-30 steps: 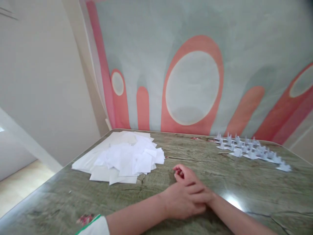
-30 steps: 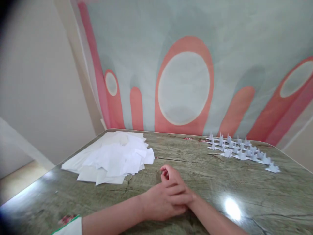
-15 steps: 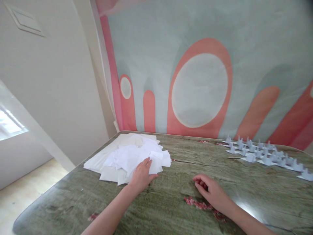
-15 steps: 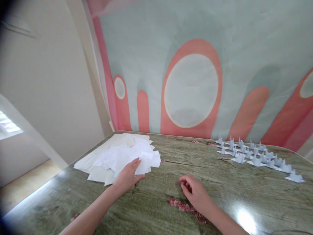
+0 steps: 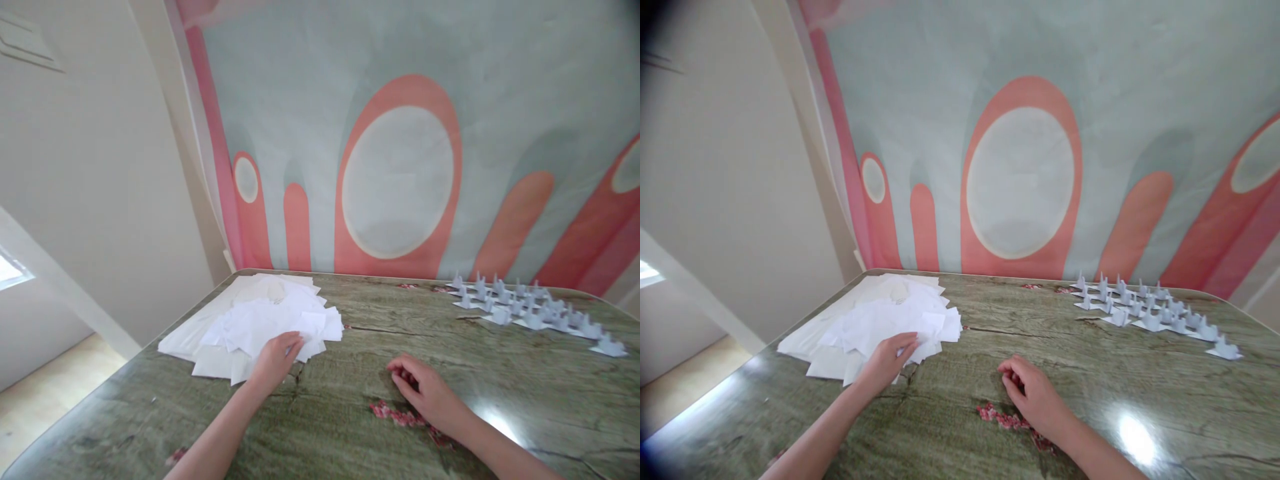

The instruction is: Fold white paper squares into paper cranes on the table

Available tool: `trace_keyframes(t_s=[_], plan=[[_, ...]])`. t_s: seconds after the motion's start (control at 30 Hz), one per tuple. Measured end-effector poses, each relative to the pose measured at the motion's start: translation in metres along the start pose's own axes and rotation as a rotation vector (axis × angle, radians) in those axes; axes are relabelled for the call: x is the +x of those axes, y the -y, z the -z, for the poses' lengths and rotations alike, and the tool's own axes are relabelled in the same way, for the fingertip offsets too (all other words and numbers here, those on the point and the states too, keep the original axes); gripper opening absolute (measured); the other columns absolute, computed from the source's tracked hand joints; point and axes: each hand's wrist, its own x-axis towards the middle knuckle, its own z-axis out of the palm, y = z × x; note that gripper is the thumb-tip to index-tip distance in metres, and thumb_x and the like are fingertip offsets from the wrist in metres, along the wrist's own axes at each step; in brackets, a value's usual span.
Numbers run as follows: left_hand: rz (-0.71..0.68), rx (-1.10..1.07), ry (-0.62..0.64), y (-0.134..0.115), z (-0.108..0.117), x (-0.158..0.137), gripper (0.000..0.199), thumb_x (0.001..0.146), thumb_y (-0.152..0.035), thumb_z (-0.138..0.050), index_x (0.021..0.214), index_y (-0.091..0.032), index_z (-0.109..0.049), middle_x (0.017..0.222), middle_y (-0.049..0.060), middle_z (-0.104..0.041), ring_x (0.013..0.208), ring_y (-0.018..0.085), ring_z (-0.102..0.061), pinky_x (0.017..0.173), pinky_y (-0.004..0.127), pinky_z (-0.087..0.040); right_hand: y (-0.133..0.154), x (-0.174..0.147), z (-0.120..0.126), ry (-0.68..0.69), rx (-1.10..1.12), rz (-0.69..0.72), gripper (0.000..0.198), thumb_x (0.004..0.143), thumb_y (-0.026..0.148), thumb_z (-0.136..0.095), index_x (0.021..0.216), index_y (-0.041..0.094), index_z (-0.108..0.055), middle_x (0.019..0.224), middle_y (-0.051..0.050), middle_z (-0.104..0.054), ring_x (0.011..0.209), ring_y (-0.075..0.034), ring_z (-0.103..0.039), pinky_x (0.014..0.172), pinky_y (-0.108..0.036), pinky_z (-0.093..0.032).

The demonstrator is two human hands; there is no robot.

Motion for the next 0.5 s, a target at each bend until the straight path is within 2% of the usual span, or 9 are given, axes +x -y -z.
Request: trace_keyframes(t_s=[0.03, 0.1, 0.17, 0.23, 0.33, 0.4, 0.43, 0.47, 0.5], plan=[[-0.004, -0.003, -0.029, -0.001, 0.002, 0.001, 0.031, 0.087, -0.032, -0.040, 0.095, -0.021, -0.067, 0.105, 0.005, -0.066, 0.099, 0.020, -0.060, 0.090, 0.033, -0.045, 0.000, 0.000, 0.000, 0.003, 0.000, 0.004, 0.015, 0.084, 0.026, -0.042, 0.087, 0.020, -0.056, 0.078, -0.002, -0.058, 0.069, -0.016, -0.054, 0.066, -0.028, -0.044], [-0.067, -0.015, -0.173, -0.010, 0.006, 0.002, 0.026, 0.085, -0.027, -0.044, 0.090, -0.021, -0.068, 0.102, 0.005, -0.066, 0.095, 0.018, -0.061, 0.088, 0.034, -0.045, 0.001, 0.000, 0.002, 0.001, 0.004, 0.015, 0.016, 0.085, 0.026, -0.041, 0.088, 0.020, -0.055, 0.078, -0.003, -0.057, 0.070, -0.016, -0.054, 0.067, -0.029, -0.045], [-0.232, -0.033, -0.257, -0.029, 0.008, 0.000, 0.022, 0.084, -0.020, -0.047, 0.090, -0.022, -0.068, 0.099, 0.004, -0.066, 0.097, 0.018, -0.058, 0.086, 0.034, -0.045, 0.005, -0.001, 0.006, -0.025, 0.004, 0.043, 0.015, 0.086, 0.025, -0.041, 0.091, 0.019, -0.054, 0.083, -0.004, -0.057, 0.072, -0.016, -0.054, 0.069, -0.030, -0.045], [-0.416, -0.043, -0.270, -0.057, 0.007, -0.003, 0.023, 0.082, -0.013, -0.049, 0.093, -0.024, -0.066, 0.092, 0.003, -0.066, 0.091, 0.016, -0.058, 0.082, 0.033, -0.044, 0.012, -0.003, 0.013, -0.077, -0.023, 0.107, 0.017, 0.084, 0.024, -0.046, 0.100, 0.019, -0.052, 0.095, -0.006, -0.055, 0.078, -0.016, -0.054, 0.073, -0.031, -0.045], [-0.654, -0.074, -0.272, -0.101, -0.004, -0.004, 0.019, 0.080, -0.013, -0.054, 0.092, -0.023, -0.065, 0.084, 0.001, -0.067, 0.082, 0.015, -0.057, 0.073, 0.030, -0.043, 0.027, -0.006, 0.027, -0.138, -0.144, 0.282, 0.032, 0.078, 0.026, -0.058, 0.109, 0.019, -0.050, 0.109, -0.010, -0.052, 0.101, -0.022, -0.047, 0.086, -0.037, -0.040], [-0.767, -0.107, -0.263, -0.122, -0.017, -0.002, 0.015, 0.081, -0.016, -0.055, 0.090, -0.022, -0.064, 0.081, 0.000, -0.067, 0.077, 0.014, -0.057, 0.068, 0.027, -0.041, 0.034, -0.007, 0.036, -0.143, -0.233, 0.398, 0.030, 0.077, 0.026, -0.061, 0.105, 0.019, -0.052, 0.104, -0.008, -0.056, 0.098, -0.022, -0.048, 0.085, -0.037, -0.039], [-0.808, -0.119, -0.252, -0.129, -0.024, -0.001, 0.013, 0.082, -0.017, -0.054, 0.089, -0.022, -0.064, 0.080, 0.000, -0.067, 0.076, 0.013, -0.057, 0.067, 0.027, -0.040, 0.036, -0.008, 0.040, -0.127, -0.282, 0.453, 0.020, 0.078, 0.023, -0.060, 0.098, 0.020, -0.055, 0.097, -0.006, -0.059, 0.093, -0.020, -0.050, 0.081, -0.036, -0.040], [-0.802, -0.109, -0.205, -0.133, -0.031, 0.001, 0.013, 0.082, -0.017, -0.054, 0.089, -0.022, -0.063, 0.081, 0.000, -0.066, 0.078, 0.014, -0.057, 0.068, 0.027, -0.040, 0.036, -0.009, 0.043, -0.107, -0.337, 0.488, 0.009, 0.080, 0.019, -0.056, 0.089, 0.020, -0.058, 0.089, -0.004, -0.060, 0.087, -0.018, -0.051, 0.079, -0.035, -0.039], [-0.796, -0.107, -0.179, -0.137, -0.038, 0.002, 0.013, 0.083, -0.017, -0.053, 0.088, -0.021, -0.063, 0.080, 0.001, -0.066, 0.078, 0.014, -0.056, 0.068, 0.028, -0.039, 0.034, -0.011, 0.045, -0.102, -0.388, 0.506, 0.006, 0.082, 0.017, -0.054, 0.082, 0.020, -0.058, 0.080, -0.002, -0.061, 0.080, -0.016, -0.051, 0.076, -0.034, -0.039]])
